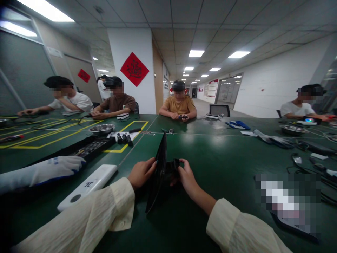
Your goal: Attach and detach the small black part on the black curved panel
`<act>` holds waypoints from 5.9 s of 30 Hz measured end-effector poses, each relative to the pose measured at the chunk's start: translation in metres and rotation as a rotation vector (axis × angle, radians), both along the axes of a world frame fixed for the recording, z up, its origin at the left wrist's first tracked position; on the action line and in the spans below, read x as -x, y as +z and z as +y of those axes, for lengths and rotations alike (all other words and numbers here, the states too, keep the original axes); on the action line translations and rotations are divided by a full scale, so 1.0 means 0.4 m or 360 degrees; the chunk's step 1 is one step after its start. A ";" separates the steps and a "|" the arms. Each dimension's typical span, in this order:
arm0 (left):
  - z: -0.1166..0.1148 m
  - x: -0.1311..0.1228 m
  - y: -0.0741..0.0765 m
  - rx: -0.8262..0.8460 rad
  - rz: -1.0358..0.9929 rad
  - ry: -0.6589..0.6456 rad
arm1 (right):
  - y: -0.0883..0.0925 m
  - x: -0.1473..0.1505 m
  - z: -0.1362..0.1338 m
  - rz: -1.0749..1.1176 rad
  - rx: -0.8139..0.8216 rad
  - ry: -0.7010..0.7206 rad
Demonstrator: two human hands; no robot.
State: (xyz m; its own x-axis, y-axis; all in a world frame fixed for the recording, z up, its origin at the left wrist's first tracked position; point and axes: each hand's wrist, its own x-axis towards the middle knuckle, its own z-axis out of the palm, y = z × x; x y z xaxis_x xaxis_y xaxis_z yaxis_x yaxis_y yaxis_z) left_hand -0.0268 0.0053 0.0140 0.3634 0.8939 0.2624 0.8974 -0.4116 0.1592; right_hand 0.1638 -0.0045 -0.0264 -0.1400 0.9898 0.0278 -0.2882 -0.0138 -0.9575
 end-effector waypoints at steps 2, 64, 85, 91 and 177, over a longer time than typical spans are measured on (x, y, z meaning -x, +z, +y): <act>0.000 -0.001 0.001 0.0023 -0.0015 -0.0002 | -0.001 0.000 0.001 -0.0001 -0.0002 0.0003; -0.007 0.001 0.002 0.0066 -0.0006 0.0063 | -0.009 0.000 0.009 0.0002 -0.0021 0.0013; -0.005 -0.001 -0.005 -0.0039 -0.0084 0.0095 | -0.010 -0.003 0.007 -0.0028 -0.0011 0.0059; -0.010 -0.004 -0.002 -0.0049 -0.0047 0.0104 | -0.009 -0.004 0.008 -0.0050 -0.0033 0.0074; -0.014 -0.002 0.008 0.0078 -0.0006 0.0040 | -0.020 -0.002 0.016 -0.0025 -0.0026 0.0059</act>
State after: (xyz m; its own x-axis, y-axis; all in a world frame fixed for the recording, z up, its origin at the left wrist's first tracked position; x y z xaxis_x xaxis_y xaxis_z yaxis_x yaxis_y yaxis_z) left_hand -0.0261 -0.0002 0.0171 0.3396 0.9146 0.2195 0.9067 -0.3804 0.1823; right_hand 0.1645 0.0021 -0.0345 -0.1774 0.9833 0.0412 -0.2725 -0.0089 -0.9621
